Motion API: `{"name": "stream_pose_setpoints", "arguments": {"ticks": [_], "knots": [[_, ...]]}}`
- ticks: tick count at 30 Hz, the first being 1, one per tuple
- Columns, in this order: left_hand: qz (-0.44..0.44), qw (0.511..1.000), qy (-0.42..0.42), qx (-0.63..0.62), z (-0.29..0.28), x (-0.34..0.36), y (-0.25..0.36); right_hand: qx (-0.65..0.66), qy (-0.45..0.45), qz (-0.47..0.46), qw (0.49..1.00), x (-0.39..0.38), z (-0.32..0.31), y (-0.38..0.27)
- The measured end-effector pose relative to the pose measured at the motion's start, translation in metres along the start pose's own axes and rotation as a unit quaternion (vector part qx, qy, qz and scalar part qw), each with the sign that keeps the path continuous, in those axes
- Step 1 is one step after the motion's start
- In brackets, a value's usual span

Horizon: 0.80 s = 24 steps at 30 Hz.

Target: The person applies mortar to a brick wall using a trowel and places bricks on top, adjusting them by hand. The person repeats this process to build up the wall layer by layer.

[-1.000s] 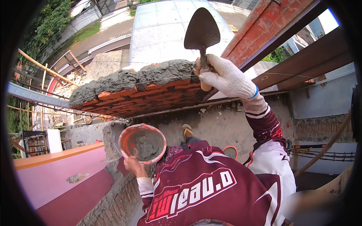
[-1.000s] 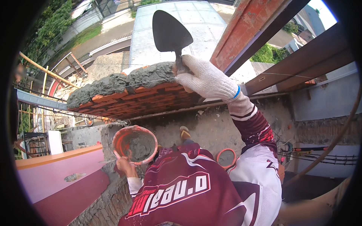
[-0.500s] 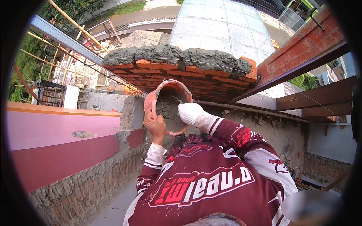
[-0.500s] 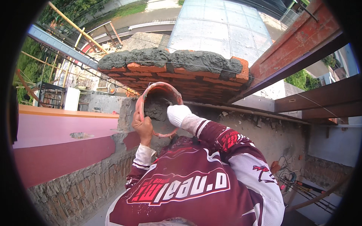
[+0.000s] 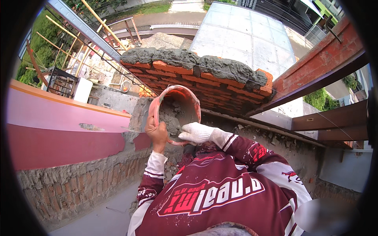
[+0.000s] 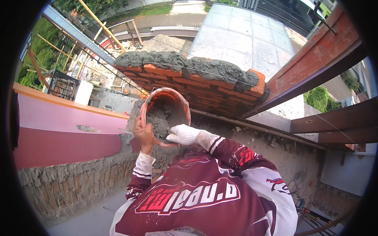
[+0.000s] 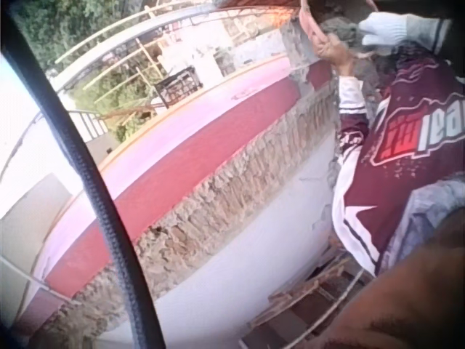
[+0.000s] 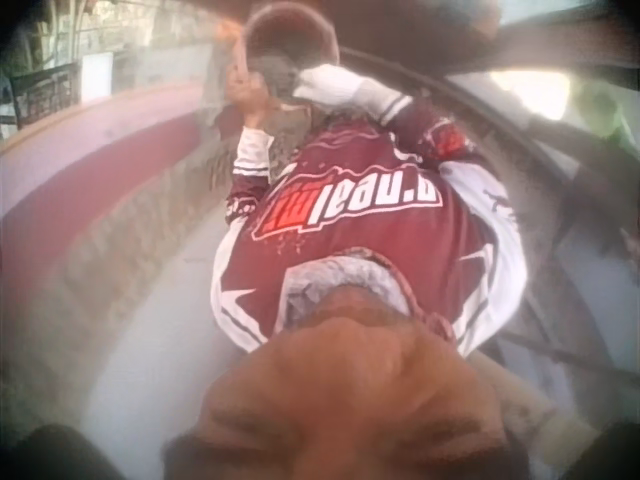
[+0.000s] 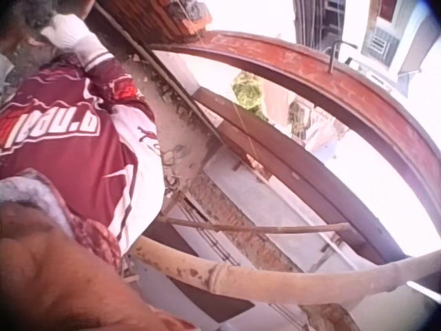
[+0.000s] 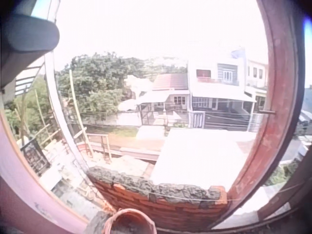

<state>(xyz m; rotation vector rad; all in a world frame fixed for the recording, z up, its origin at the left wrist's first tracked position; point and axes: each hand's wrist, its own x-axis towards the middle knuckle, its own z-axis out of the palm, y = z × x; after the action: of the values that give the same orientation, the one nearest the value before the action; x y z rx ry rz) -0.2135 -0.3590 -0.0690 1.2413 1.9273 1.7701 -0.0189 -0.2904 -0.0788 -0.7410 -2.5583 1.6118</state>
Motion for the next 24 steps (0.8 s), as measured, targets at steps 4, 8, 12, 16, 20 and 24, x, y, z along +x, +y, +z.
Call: {"name": "stream_pose_setpoints", "arguments": {"ticks": [4, 8, 12, 16, 20, 24], "knots": [[0.003, 0.999, 0.006, 0.046, 0.001, -0.019, -0.008, -0.371, 0.101, -0.001, 0.923, -0.009, -0.013, 0.007], [0.067, 0.995, 0.016, 0.068, 0.015, -0.037, 0.002, -0.330, 0.183, 0.046, 0.925, -0.022, -0.050, -0.006], [0.147, 0.988, -0.019, 0.033, 0.040, -0.037, 0.036, -0.227, 0.028, 0.142, 0.963, -0.016, -0.038, 0.033], [-0.002, 1.000, -0.005, -0.008, 0.014, -0.033, 0.007, 0.250, -0.131, 0.180, 0.942, -0.035, -0.010, 0.019], [-0.038, 0.997, 0.004, -0.061, -0.003, -0.015, -0.013, 0.050, 0.039, 0.062, 0.996, -0.027, -0.003, -0.009], [0.056, 0.998, -0.021, 0.011, 0.002, -0.003, -0.005, -0.374, 0.147, 0.085, 0.912, -0.015, -0.014, -0.006]]}}
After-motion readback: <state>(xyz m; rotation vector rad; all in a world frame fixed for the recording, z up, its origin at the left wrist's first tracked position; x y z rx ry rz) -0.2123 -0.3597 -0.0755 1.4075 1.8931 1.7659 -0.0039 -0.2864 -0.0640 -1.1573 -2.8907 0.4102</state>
